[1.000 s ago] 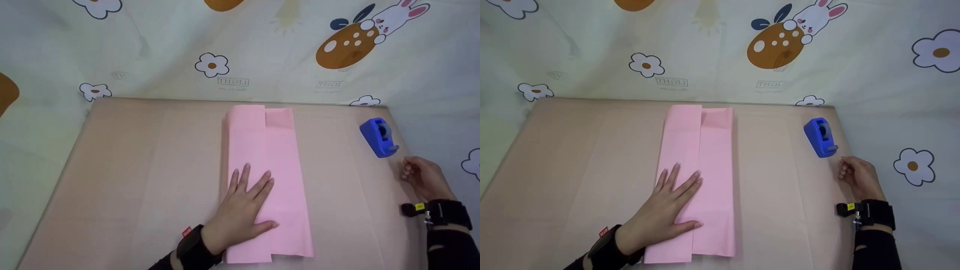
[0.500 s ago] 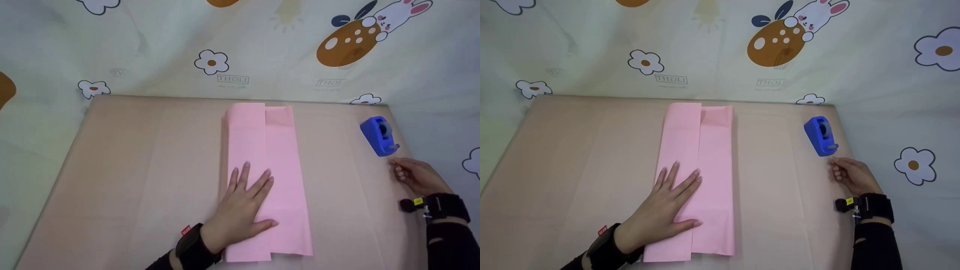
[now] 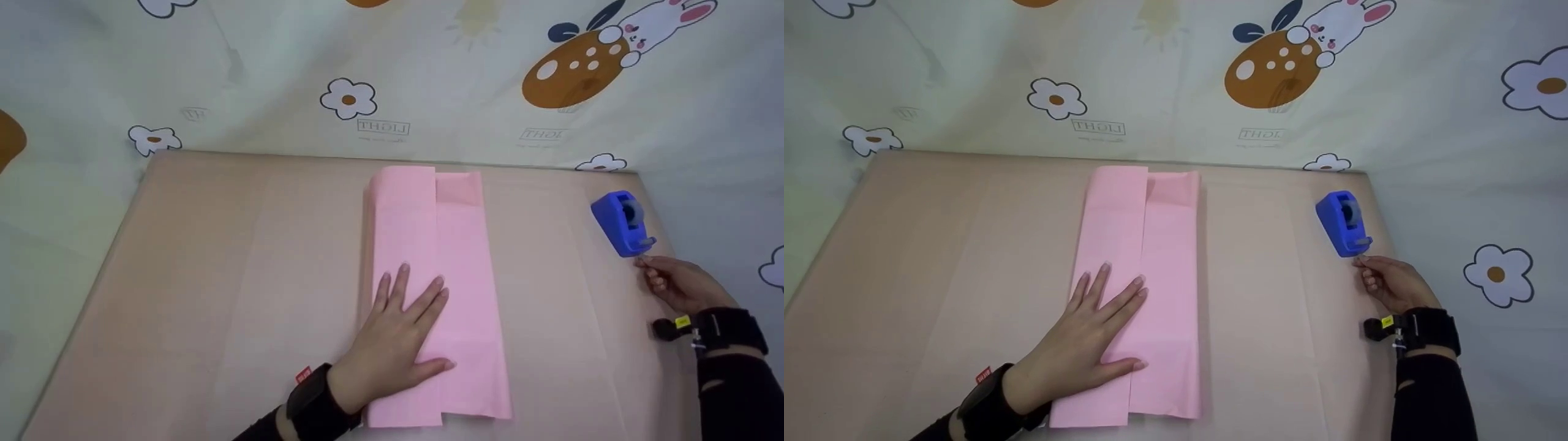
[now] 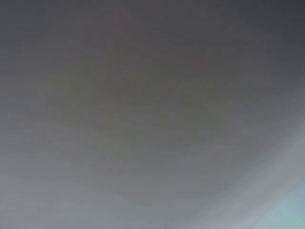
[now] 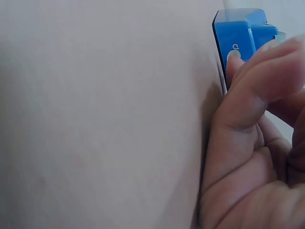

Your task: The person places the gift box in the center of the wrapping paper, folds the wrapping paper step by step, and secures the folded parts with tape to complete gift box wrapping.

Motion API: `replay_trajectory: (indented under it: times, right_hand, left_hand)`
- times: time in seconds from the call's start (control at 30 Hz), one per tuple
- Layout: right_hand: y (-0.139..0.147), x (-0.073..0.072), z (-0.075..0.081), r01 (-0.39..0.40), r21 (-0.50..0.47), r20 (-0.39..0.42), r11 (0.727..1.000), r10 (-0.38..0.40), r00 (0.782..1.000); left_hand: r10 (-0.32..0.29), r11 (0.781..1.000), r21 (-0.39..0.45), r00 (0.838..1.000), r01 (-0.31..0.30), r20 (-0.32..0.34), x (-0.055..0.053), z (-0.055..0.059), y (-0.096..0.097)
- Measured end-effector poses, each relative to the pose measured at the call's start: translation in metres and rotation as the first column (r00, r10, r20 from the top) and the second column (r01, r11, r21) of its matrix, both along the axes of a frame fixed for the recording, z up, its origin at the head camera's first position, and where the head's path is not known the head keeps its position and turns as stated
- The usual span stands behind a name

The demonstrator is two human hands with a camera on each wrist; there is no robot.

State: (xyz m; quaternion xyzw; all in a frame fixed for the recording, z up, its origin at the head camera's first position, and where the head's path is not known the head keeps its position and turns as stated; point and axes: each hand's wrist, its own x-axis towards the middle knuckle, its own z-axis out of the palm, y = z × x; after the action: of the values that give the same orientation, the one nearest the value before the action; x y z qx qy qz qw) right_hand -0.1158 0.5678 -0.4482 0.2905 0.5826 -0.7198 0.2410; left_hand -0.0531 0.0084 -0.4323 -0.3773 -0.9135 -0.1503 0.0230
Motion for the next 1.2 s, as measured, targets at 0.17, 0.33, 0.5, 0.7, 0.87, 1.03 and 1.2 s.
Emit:
replay_trajectory:
  times: [0.17, 0.33, 0.5, 0.7, 0.87, 1.03, 1.2]
  right_hand:
    - [0.0, -0.001, 0.001, -0.029, -0.006, -0.006, 1.0, 0.029, 1.0]
    - [-0.002, -0.001, 0.002, -0.03, 0.005, 0.009, 1.0, 0.03, 1.0]
    - [-0.005, -0.001, 0.003, -0.011, 0.027, 0.041, 1.0, 0.01, 0.999]
    - [-0.004, -0.001, 0.001, -0.026, 0.096, 0.023, 0.995, 0.024, 0.999]
    - [-0.004, 0.01, -0.005, -0.225, 0.15, -0.11, 0.963, 0.242, 0.964]
    - [-0.04, 0.027, 0.021, -0.393, 0.42, -0.23, 0.818, 0.515, 0.826]
    - [-0.119, 0.032, 0.071, -0.287, 0.778, -0.254, 0.559, 0.698, 0.67]
  left_hand:
    - [0.0, 1.0, -0.001, 1.0, 0.0, -0.002, 0.0, 0.0, 0.0]
    - [-0.001, 1.0, -0.009, 1.0, 0.001, 0.002, 0.0, 0.001, -0.001]
    - [-0.002, 1.0, -0.005, 1.0, 0.002, 0.008, 0.0, 0.002, -0.001]
    - [0.001, 1.0, -0.001, 1.0, -0.001, -0.003, 0.001, -0.001, 0.0]
    - [0.001, 1.0, -0.014, 1.0, -0.002, -0.027, 0.001, -0.001, 0.002]
    - [-0.001, 1.0, -0.015, 0.999, 0.001, -0.046, 0.002, -0.001, 0.002]
    - [0.003, 1.0, -0.019, 0.999, -0.004, -0.044, 0.0, -0.001, 0.002]
